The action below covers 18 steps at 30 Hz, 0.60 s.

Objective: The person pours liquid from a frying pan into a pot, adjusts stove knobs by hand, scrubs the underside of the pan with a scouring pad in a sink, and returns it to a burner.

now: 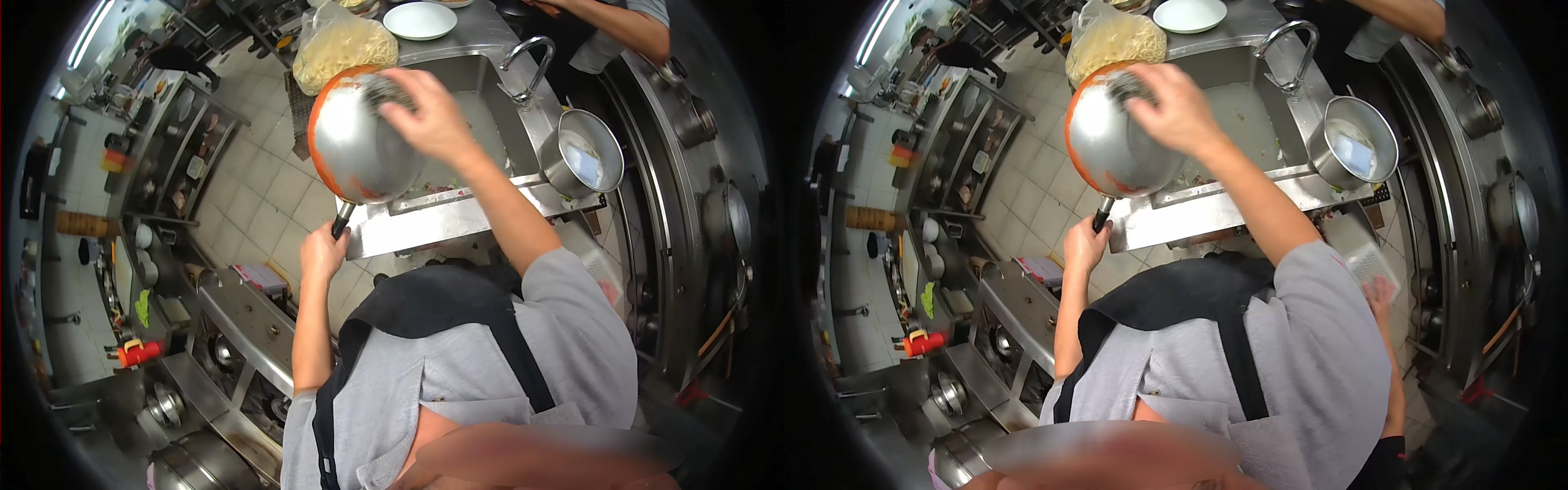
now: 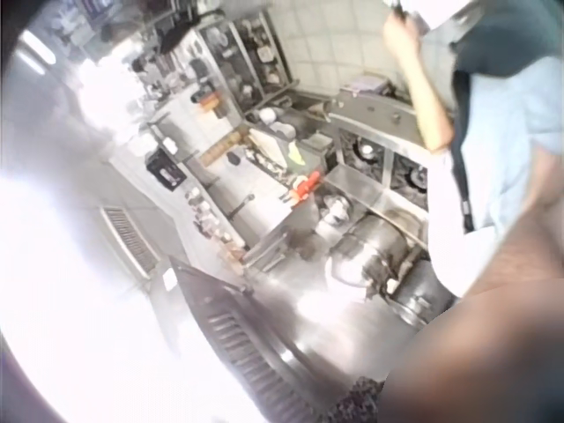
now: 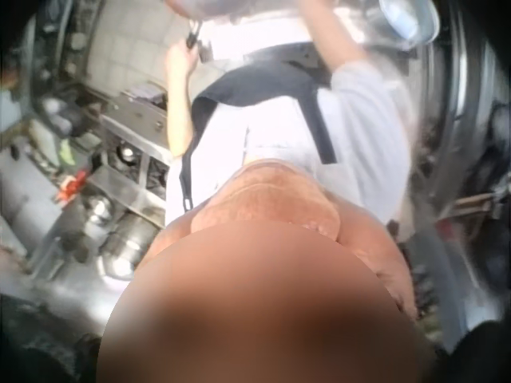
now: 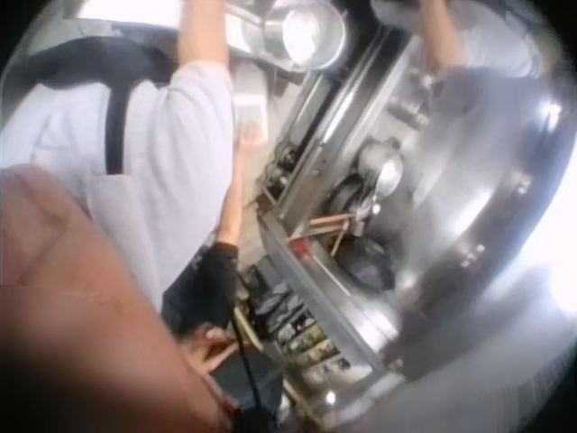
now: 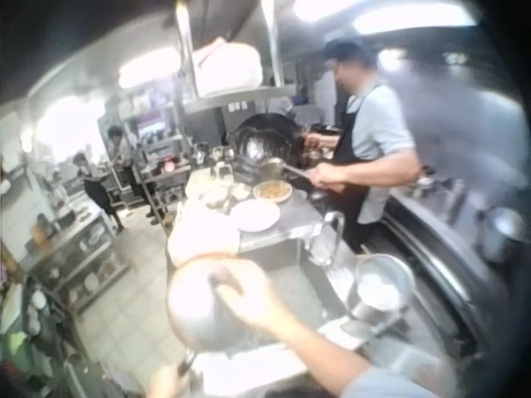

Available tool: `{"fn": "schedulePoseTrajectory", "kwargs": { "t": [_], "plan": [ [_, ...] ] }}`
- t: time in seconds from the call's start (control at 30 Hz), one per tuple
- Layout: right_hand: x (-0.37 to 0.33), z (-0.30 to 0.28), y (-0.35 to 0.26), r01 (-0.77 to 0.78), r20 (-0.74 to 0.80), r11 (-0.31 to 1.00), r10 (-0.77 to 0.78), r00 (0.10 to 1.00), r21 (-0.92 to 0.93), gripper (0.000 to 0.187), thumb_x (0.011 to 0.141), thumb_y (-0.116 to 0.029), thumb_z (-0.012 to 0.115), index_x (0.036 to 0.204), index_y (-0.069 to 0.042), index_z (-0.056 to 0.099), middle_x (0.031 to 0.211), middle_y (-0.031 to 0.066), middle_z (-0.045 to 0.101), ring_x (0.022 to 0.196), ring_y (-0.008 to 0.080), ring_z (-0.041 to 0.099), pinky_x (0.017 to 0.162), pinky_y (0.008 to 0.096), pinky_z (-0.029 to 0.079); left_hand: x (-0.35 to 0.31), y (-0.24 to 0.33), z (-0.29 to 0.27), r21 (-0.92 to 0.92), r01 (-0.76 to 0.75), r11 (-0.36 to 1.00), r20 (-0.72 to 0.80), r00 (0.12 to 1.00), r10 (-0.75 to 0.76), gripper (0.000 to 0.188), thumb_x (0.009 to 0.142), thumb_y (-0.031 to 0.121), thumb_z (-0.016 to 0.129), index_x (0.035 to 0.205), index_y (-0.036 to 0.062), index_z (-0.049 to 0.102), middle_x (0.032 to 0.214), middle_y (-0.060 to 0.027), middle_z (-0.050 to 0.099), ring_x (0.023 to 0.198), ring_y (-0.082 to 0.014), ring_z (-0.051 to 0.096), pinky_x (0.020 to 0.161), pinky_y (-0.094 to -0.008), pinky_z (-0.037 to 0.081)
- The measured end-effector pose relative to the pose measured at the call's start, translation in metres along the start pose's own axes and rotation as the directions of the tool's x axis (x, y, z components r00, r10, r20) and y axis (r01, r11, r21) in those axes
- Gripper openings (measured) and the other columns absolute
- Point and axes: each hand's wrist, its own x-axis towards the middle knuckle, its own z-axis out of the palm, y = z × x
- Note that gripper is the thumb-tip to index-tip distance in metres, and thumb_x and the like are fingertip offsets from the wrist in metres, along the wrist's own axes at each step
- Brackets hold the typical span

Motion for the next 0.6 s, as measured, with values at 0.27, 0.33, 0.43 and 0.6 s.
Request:
{"fn": "schedulePoseTrajectory", "kwargs": {
  "t": [0.27,0.33,0.43,0.6],
  "plan": [
    [0.033,0.016,0.044,-0.106,-0.050,0.989,0.101,0.994,-0.103,0.046,0.082,-0.037,0.072,0.122,-0.015,0.069,0.115,0.0131,0.067,0.108,0.0326,0.065,0.094,0.0407,0.052,-0.011,-0.004,0.006,0.121,-0.021,0.992,-0.045,0.999,0.027,0.031,0.088,0.034,0.068,0.103,0.0075,0.070,0.086,-0.0225,0.071,0.085,-0.0422,0.068,0.076,-0.0510,0.053],
    [0.016,0.025,0.013,0.113,-0.018,0.989,-0.115,0.993,-0.099,0.043,0.081,-0.038,0.071,0.119,-0.017,0.070,0.113,0.0125,0.067,0.107,0.0330,0.065,0.095,0.0421,0.052,-0.015,-0.003,0.004,0.108,-0.007,0.994,-0.065,0.998,0.014,0.030,0.088,0.034,0.069,0.102,0.0072,0.070,0.085,-0.0221,0.071,0.084,-0.0421,0.068,0.076,-0.0509,0.053],
    [0.045,0.007,0.069,-0.342,-0.059,0.917,0.337,0.940,-0.204,0.039,0.081,-0.035,0.071,0.117,-0.019,0.071,0.113,0.0107,0.067,0.109,0.0323,0.063,0.096,0.0429,0.051,-0.014,0.013,0.003,0.126,-0.061,0.990,-0.035,0.997,0.066,0.029,0.088,0.033,0.069,0.100,0.0067,0.070,0.085,-0.0218,0.071,0.084,-0.0422,0.068,0.075,-0.0507,0.054],
    [0.001,0.036,0.001,0.191,0.000,0.951,-0.197,0.980,-0.244,0.036,0.081,-0.033,0.073,0.114,-0.021,0.072,0.111,0.0057,0.066,0.108,0.0276,0.062,0.093,0.0391,0.052,-0.021,0.010,0.004,0.151,-0.023,0.988,-0.029,0.999,0.027,0.029,0.088,0.033,0.069,0.098,0.0058,0.069,0.085,-0.0221,0.071,0.084,-0.0419,0.069,0.075,-0.0508,0.054]
  ]
}}
